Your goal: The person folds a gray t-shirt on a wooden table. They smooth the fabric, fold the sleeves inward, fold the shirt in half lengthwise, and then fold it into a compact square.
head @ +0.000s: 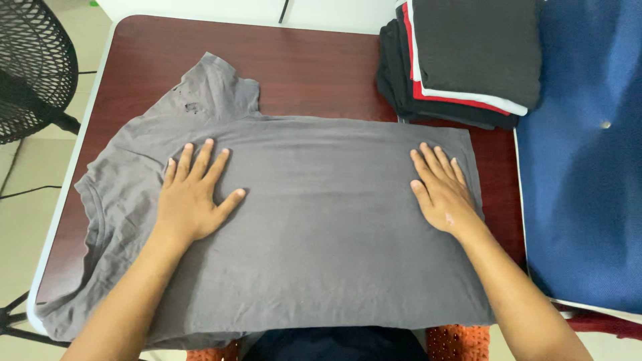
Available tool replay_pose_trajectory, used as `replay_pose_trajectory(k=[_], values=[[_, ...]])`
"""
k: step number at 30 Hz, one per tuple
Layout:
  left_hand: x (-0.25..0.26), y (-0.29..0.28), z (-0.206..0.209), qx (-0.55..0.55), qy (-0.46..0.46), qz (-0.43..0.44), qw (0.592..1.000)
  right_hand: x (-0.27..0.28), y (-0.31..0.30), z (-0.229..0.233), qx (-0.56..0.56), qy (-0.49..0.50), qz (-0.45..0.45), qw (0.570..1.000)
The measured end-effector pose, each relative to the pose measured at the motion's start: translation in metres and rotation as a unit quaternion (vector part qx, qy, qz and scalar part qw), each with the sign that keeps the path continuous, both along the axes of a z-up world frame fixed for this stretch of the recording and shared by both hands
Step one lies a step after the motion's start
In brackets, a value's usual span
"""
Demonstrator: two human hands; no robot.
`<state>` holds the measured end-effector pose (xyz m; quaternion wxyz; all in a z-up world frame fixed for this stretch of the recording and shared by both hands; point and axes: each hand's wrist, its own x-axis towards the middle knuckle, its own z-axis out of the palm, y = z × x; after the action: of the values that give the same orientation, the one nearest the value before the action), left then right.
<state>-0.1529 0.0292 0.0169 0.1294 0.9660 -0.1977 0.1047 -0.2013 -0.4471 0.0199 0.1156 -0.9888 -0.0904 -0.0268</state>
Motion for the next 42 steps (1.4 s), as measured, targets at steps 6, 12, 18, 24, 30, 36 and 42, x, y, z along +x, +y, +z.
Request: replay_pose_trajectory(k=[6, 12, 18, 24, 30, 36, 42], values=[[0.003, -0.008, 0.008, 0.038, 0.017, 0.033, 0.999, 0.004, 0.0, 0.009, -0.04, 0.046, -0.08, 0.995], [0.016, -0.108, 0.006, -0.006, -0.01, -0.114, 0.993, 0.025, 0.105, 0.011, -0.009, -0.022, 0.045, 0.999], [0.055, -0.114, -0.002, -0.025, 0.032, -0.17, 0.985, 0.05, 0.109, 0.006, 0.011, -0.011, 0.039, 0.999], [0.07, -0.039, 0.001, -0.016, 0.019, -0.156, 0.987, 0.044, 0.021, 0.007, -0.005, -0.003, -0.046, 0.999], [0.074, -0.014, 0.001, -0.021, 0.02, -0.109, 0.994, 0.036, -0.022, 0.0, -0.012, 0.002, -0.096, 0.995], [0.074, -0.017, -0.003, -0.024, 0.021, -0.096, 0.995, 0.036, 0.007, 0.011, -0.064, 0.023, -0.148, 0.987], [0.076, -0.025, 0.0, -0.005, 0.027, -0.084, 0.996, 0.046, 0.107, 0.021, -0.086, -0.025, -0.006, 0.996]])
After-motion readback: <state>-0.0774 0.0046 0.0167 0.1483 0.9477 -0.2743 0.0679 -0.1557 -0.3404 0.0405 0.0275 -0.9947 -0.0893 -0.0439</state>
